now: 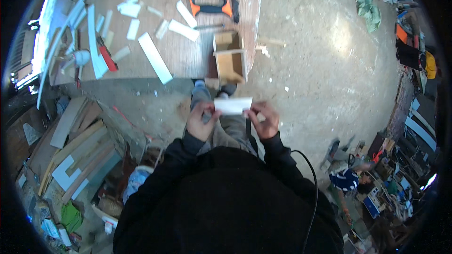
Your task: The person applies adhesive to small pieces using a stick, attaches them to a wooden structure, sands pieces with a sanding block, and joins parts together by hand.
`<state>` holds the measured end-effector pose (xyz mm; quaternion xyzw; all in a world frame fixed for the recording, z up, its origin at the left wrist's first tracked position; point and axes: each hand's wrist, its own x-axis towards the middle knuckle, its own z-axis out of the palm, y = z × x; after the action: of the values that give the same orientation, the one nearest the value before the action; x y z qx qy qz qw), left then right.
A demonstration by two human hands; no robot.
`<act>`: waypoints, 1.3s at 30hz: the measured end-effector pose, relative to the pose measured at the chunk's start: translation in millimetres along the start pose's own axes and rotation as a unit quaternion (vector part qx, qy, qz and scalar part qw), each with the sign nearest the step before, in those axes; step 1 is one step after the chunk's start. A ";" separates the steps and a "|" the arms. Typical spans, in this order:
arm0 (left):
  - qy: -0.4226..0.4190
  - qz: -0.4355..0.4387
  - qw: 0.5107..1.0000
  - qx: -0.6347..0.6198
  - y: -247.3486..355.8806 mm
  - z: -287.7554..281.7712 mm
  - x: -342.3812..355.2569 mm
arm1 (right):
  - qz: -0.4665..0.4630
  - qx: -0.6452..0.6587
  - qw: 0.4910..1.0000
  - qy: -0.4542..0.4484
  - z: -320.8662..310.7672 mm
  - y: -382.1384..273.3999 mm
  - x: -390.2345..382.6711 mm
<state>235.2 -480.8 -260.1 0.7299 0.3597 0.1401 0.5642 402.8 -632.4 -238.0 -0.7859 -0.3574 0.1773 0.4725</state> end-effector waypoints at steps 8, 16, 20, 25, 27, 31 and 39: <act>-0.090 -0.043 0.992 -0.074 28.0 -19.6 -3.8 | 0.227 0.201 0.916 -0.261 -42.1 -37.3 -6.3; -0.106 0.008 0.920 -0.377 106.8 -24.6 19.3 | 0.119 0.237 0.901 -0.343 -66.7 -84.3 12.8; -0.149 -0.033 0.828 -0.539 94.5 -14.8 12.6 | 0.160 0.270 0.896 -0.315 -60.7 -81.3 9.2; -0.147 -0.114 0.719 -0.669 109.9 -24.7 -7.1 | 0.189 0.369 0.860 -0.297 -64.4 -84.3 2.3; -0.143 -0.112 0.731 -0.657 110.5 -28.9 -9.5 | 0.204 0.359 0.861 -0.295 -59.9 -84.9 2.5; -0.150 -0.061 0.761 -0.628 109.0 -29.5 -11.8 | 0.200 0.279 0.875 -0.340 -49.3 -89.7 4.9; -0.101 -0.131 0.780 -0.603 86.5 -38.1 -7.7 | 0.236 0.300 0.861 -0.337 -22.3 -77.0 3.1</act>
<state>238.3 -467.6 -166.3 0.1961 0.2352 0.1785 0.9351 388.3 -621.0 -159.9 -0.5596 -0.2279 0.6362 0.4797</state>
